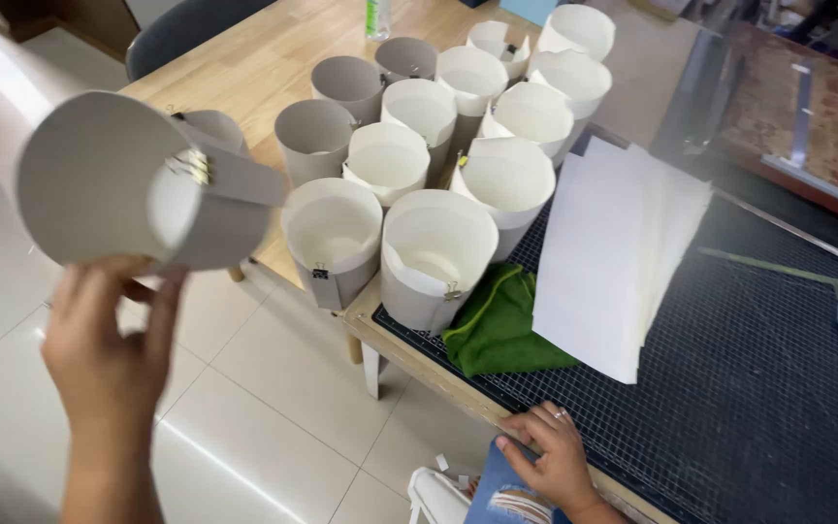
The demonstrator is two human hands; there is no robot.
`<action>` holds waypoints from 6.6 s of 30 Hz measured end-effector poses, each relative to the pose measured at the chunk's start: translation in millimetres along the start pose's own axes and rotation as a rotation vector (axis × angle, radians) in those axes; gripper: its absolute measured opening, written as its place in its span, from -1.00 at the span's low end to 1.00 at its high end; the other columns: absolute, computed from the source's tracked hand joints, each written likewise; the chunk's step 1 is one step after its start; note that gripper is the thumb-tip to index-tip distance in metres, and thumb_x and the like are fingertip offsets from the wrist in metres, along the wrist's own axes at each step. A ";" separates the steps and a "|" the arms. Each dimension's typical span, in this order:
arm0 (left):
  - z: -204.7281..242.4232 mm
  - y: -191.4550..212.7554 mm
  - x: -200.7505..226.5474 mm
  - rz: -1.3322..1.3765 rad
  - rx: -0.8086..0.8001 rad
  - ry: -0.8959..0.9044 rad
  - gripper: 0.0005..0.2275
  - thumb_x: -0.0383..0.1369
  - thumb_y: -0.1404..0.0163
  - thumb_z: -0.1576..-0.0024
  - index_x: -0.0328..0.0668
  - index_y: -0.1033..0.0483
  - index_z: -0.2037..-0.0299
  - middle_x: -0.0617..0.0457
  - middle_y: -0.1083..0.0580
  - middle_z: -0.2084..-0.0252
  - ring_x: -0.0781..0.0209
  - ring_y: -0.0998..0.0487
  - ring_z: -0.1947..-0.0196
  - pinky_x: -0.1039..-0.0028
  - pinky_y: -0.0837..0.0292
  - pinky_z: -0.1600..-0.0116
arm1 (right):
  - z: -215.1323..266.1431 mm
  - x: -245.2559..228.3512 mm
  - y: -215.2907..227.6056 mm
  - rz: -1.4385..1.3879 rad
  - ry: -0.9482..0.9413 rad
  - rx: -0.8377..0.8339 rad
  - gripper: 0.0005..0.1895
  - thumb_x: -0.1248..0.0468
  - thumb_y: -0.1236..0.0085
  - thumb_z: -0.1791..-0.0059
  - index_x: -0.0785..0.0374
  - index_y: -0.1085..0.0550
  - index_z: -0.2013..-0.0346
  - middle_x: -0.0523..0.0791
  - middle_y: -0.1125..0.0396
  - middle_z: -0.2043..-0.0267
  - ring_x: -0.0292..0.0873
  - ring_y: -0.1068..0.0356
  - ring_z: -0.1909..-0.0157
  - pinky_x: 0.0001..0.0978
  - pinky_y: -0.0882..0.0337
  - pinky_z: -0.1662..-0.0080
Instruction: Assembling cylindrical paper containers by cutting strips and applying adhesive
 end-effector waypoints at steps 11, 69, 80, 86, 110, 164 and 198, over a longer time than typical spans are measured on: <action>53.5 -74.0 240.7 0.944 -0.383 -0.488 -0.82 -0.34 0.13 -0.35 -0.23 -0.53 0.15 -0.03 -0.45 0.18 -0.01 -0.47 0.28 0.25 -0.37 0.13 | 88.1 91.8 34.6 -0.725 -0.738 0.676 -0.74 0.47 -0.13 0.05 0.27 -0.58 0.08 -0.08 -0.51 0.05 -0.23 -0.42 0.01 -0.35 -0.39 -0.12; 156.2 -334.0 548.7 0.597 -1.360 -0.249 -0.39 -0.44 -0.13 0.05 -0.04 -0.41 -0.33 -0.13 -0.59 -0.05 -0.19 -0.60 -0.11 0.08 -0.57 -0.08 | 111.3 115.1 298.4 0.219 -0.343 0.385 -0.76 0.22 -0.33 0.05 0.10 -0.63 0.09 -0.13 -0.56 0.24 -0.03 -0.56 0.11 -0.16 -0.55 0.07; 142.4 -311.2 550.3 0.547 -1.334 -0.295 -0.53 -0.53 -0.08 -0.09 -0.20 -0.47 -0.27 -0.29 -0.58 -0.03 -0.31 -0.60 -0.06 0.00 -0.59 -0.03 | 110.1 105.1 329.7 -0.364 -0.505 0.772 -0.82 0.32 -0.28 -0.01 0.23 -0.61 0.10 -0.04 -0.55 0.19 -0.15 -0.56 0.10 -0.24 -0.57 0.04; 137.6 -303.0 550.7 0.562 -1.347 -0.253 -0.51 -0.55 -0.08 -0.09 -0.20 -0.44 -0.30 -0.31 -0.58 -0.04 -0.31 -0.59 -0.07 -0.01 -0.57 -0.07 | 146.0 177.9 314.3 -1.360 -0.724 0.912 -0.81 0.26 -0.07 0.00 0.22 -0.56 0.17 0.04 -0.55 0.12 -0.06 -0.59 0.12 -0.16 -0.63 0.02; 129.1 -287.9 527.7 0.689 -1.552 -0.196 -0.19 -0.52 0.14 -0.07 -0.33 0.31 -0.56 -0.51 -0.31 -0.33 -0.47 -0.39 -0.28 -0.10 -0.44 -0.23 | 99.8 132.1 293.8 0.420 -0.142 0.164 -0.90 0.24 -0.29 0.04 0.11 -0.51 0.30 -0.23 -0.38 0.31 -0.14 -0.44 0.11 -0.34 -0.50 0.07; 123.8 -309.6 525.0 0.631 -0.980 -0.341 -0.96 -0.34 -0.13 -0.10 0.04 -0.60 0.28 0.13 -0.58 0.05 -0.19 -0.63 0.03 0.04 -0.59 0.03 | 109.6 104.4 274.7 0.097 -0.541 0.708 -0.79 0.41 -0.21 0.02 0.06 -0.61 0.16 -0.17 -0.49 0.29 -0.05 -0.53 0.13 -0.22 -0.58 0.10; 209.2 -271.3 561.0 1.236 -0.944 -0.156 -0.91 -0.41 -0.15 -0.17 -0.09 -0.69 0.17 0.02 -0.66 0.25 -0.05 -0.67 0.17 0.25 -0.59 0.05 | 185.8 140.1 339.6 -0.084 -0.737 0.736 -0.88 0.41 -0.19 -0.05 0.23 -0.55 0.12 0.04 -0.50 0.29 -0.13 -0.46 0.36 -0.25 -0.48 0.23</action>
Point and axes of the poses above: each hand's wrist, its own z-axis away from the middle knuckle, its own y-axis out of the back of the hand, x = y × z, the point moved 1 cm from there along -z, towards the middle knuckle
